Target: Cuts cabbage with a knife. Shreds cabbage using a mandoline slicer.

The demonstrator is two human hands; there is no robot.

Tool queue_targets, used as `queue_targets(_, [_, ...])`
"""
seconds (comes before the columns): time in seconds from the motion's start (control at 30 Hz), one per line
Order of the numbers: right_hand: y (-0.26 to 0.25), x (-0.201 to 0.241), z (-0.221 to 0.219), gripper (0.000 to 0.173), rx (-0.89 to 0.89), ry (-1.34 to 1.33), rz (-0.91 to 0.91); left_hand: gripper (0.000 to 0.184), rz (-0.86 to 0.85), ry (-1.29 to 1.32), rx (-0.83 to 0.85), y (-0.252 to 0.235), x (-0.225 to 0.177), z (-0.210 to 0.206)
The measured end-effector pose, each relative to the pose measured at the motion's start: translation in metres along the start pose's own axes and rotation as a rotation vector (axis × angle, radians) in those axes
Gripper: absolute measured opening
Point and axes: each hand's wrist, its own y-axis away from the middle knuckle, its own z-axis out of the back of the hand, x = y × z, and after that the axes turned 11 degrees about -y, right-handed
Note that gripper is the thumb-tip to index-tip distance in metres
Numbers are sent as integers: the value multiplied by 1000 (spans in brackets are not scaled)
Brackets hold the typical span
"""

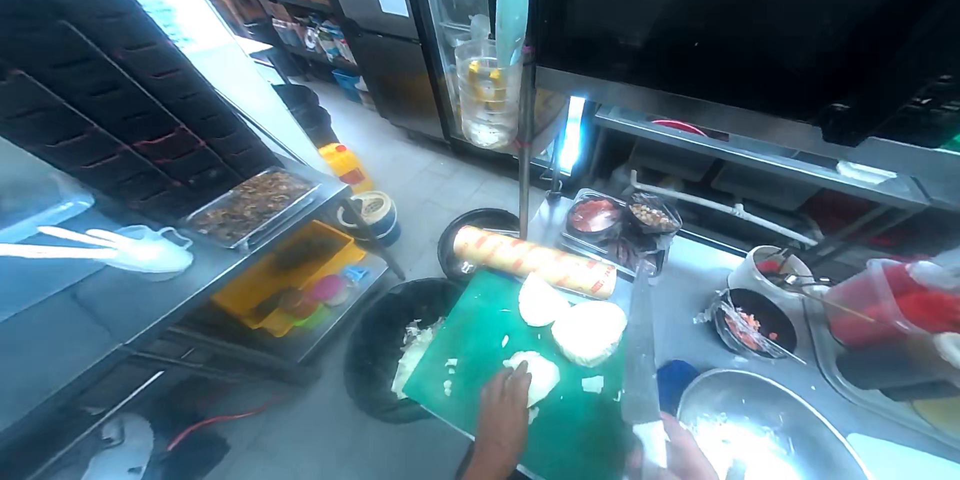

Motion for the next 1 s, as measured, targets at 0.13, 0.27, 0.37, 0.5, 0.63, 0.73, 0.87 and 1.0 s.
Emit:
queue_targets(0.13, [-6,4,-1,60,49,115,-12,31,-227,-79,88,13,-19,3])
queue_targets(0.27, [-9,4,3,59,89,196,-44,36,-218,-81,121,32,-31,-4])
queue_targets(0.37, [-10,7,2,49,99,303,-38,34,-128,69,97,44,-25,-5])
queue_targets(0.5, [-16,12,-2,43,180,555,-2,46,175,216,-14,48,-19,2])
queue_targets(0.63, [-27,11,-10,42,258,1019,21,75,423,355,288,31,-16,12])
queue_targets(0.73, [-32,11,-20,46,323,1277,-80,67,408,350,397,19,-5,11])
queue_targets(0.87, [-32,1,-16,46,375,1391,-111,61,426,298,307,2,11,12])
queue_targets(1.0, [-32,-8,-12,47,359,1417,-137,65,437,269,144,-4,11,9])
